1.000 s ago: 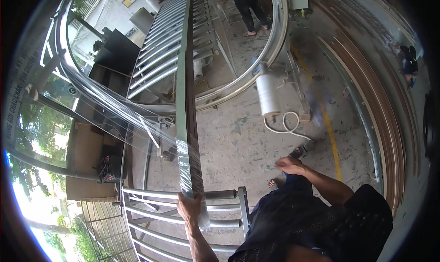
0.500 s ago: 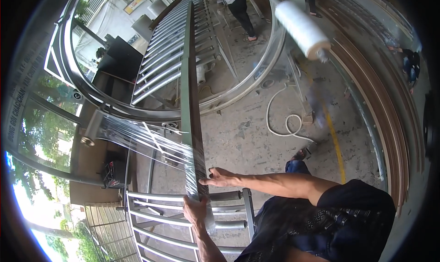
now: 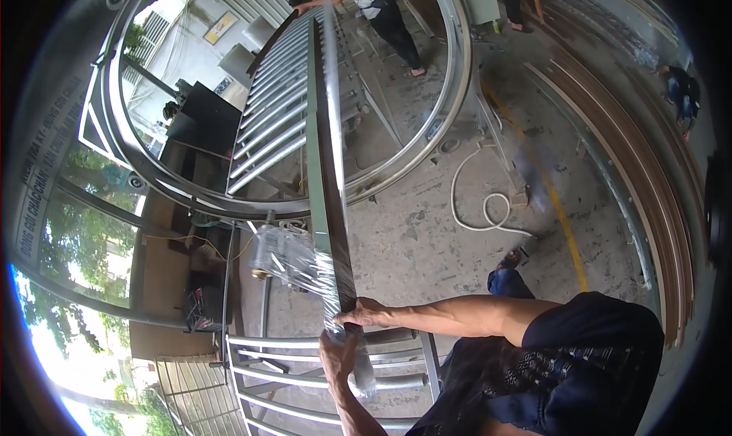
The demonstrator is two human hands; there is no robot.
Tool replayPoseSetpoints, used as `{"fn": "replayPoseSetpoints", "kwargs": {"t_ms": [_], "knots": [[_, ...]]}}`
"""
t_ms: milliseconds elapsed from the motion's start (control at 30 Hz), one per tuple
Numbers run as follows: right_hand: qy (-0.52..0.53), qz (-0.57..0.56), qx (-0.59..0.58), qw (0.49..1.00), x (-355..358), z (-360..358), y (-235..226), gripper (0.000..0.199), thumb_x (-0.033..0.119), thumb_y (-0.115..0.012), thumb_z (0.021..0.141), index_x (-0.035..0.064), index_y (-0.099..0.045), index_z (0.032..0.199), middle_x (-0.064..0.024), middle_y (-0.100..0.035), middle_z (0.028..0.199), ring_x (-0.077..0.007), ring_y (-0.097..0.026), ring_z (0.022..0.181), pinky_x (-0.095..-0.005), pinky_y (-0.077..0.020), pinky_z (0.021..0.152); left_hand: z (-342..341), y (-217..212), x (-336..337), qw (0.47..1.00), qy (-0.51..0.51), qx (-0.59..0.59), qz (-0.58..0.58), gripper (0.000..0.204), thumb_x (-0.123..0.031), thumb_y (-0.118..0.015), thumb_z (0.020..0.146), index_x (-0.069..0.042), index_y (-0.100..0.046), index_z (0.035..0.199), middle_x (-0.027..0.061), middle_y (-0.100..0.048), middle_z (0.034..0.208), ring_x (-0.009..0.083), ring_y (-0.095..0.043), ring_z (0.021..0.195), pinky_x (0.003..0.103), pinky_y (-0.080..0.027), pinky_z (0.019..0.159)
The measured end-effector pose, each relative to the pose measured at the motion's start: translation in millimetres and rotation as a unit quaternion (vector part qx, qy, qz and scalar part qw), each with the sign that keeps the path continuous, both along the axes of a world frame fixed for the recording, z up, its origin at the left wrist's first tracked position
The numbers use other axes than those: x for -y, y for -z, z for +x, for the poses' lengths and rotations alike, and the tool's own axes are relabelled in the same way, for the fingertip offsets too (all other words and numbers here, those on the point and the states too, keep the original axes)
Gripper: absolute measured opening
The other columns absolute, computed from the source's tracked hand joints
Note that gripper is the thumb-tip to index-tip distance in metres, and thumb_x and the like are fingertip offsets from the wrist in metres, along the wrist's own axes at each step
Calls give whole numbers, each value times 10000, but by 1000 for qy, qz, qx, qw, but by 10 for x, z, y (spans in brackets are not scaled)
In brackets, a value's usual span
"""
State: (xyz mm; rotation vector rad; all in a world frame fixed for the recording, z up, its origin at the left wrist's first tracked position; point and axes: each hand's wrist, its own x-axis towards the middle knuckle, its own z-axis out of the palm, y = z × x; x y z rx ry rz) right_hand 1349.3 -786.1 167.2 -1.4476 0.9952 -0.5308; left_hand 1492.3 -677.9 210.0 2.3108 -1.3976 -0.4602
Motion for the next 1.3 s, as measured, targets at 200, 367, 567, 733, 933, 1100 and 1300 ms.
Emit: {"fn": "replayPoseSetpoints", "kwargs": {"t_ms": [200,367,567,733,933,1100,1300], "knots": [[-54,67,-81,993,36,179,110,739,733,-653,649,19,-678,839,-143,-636,773,-246,-590,737,-391,-476,702,13,-217,498,997,8,26,-66,939,-431,-747,721,86,-324,1381,295,-414,1359,415,-463,1228,452,-393,1021],[57,153,471,867,149,671,958,609,558,-594,857,-27,-629,1022,-149,-645,925,-219,-580,960,-355,-456,883,-349,-379,1288,995,33,72,58,1011,-473,-798,625,104,-357,1327,290,-503,1281,393,-509,1191,423,-422,998],[-107,-83,182,974,38,209,293,508,523,-606,858,124,-576,1171,-61,-620,1134,-228,-523,1115,-355,-375,990,-297,-182,1345,991,8,95,91,825,-396,-828,566,72,-474,1145,281,-634,1061,413,-620,1011,444,-501,879],[-119,-52,141,982,94,61,116,412,426,-662,848,97,-621,1093,-77,-649,1024,-189,-571,977,-342,-448,864,-402,-263,1380,992,5,91,87,787,-372,-829,564,66,-497,1126,284,-635,1061,411,-621,1014,444,-499,881],[-122,104,109,981,99,163,300,400,412,-689,810,84,-656,1037,-108,-673,961,-223,-594,895,-350,-462,855,-397,-267,1331,992,2,87,89,763,-351,-818,583,63,-493,1136,281,-635,1064,413,-619,1018,444,-499,883],[-156,61,49,985,51,-167,271,591,443,-689,779,-3,-595,1156,-210,-647,1082,-308,-615,980,-383,-471,884,-456,-308,1278,992,-8,93,85,744,-348,-802,592,53,-498,1140,276,-636,1067,418,-621,1007,460,-494,873],[-164,-85,-87,979,-186,-596,416,823,495,-674,756,-66,-433,1308,-309,-597,1131,-420,-591,1059,-425,-453,935,-476,-250,1235,994,-23,96,56,709,-365,-772,599,39,-520,1125,269,-650,1023,415,-635,971,457,-498,855]]}}
